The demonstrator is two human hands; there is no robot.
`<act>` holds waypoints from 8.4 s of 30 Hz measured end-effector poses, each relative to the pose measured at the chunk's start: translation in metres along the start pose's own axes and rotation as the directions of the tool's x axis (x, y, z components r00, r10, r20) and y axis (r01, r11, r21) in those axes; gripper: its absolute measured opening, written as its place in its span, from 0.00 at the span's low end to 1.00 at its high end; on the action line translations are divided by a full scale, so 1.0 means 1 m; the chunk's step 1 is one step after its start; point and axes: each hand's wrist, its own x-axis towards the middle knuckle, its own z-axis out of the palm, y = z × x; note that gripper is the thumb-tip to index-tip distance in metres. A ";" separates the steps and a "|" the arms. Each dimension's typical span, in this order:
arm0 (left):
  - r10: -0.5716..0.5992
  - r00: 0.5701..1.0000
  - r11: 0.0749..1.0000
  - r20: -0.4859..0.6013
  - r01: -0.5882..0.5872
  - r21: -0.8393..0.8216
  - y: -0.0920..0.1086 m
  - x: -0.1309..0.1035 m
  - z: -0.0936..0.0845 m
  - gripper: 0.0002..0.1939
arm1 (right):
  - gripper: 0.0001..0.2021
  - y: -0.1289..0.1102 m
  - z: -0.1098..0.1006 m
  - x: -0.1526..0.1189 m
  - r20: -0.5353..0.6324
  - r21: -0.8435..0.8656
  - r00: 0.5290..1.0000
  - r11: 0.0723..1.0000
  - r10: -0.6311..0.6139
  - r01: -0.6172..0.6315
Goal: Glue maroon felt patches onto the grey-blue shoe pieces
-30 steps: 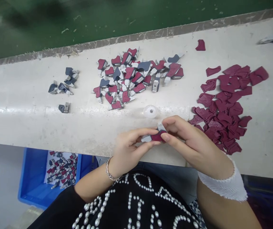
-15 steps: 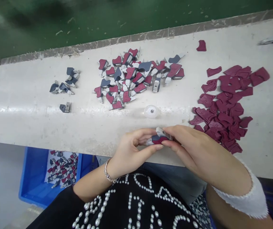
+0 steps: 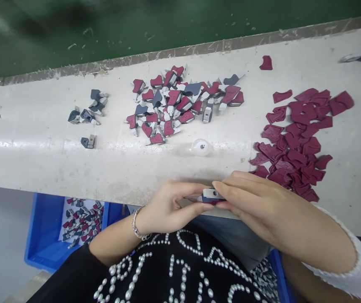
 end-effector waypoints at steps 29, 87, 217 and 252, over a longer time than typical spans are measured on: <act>0.114 0.990 0.924 -0.081 -0.076 0.374 -0.017 -0.033 0.010 0.21 | 0.15 -0.018 0.032 0.008 0.119 -0.055 0.989 0.995 0.084 -0.078; -0.277 0.950 0.779 0.144 0.309 -0.545 -0.015 0.043 -0.036 0.20 | 0.09 0.010 -0.030 0.003 -0.412 0.287 0.792 0.889 0.451 -0.357; -0.197 0.957 0.852 0.212 0.274 -0.446 -0.021 0.053 -0.045 0.22 | 0.14 0.012 -0.031 0.006 -0.340 0.074 0.872 0.935 0.352 -0.348; -0.220 0.956 0.864 0.193 0.283 -0.416 -0.019 0.054 -0.047 0.21 | 0.13 0.012 -0.033 0.003 -0.304 0.096 0.890 0.940 0.340 -0.326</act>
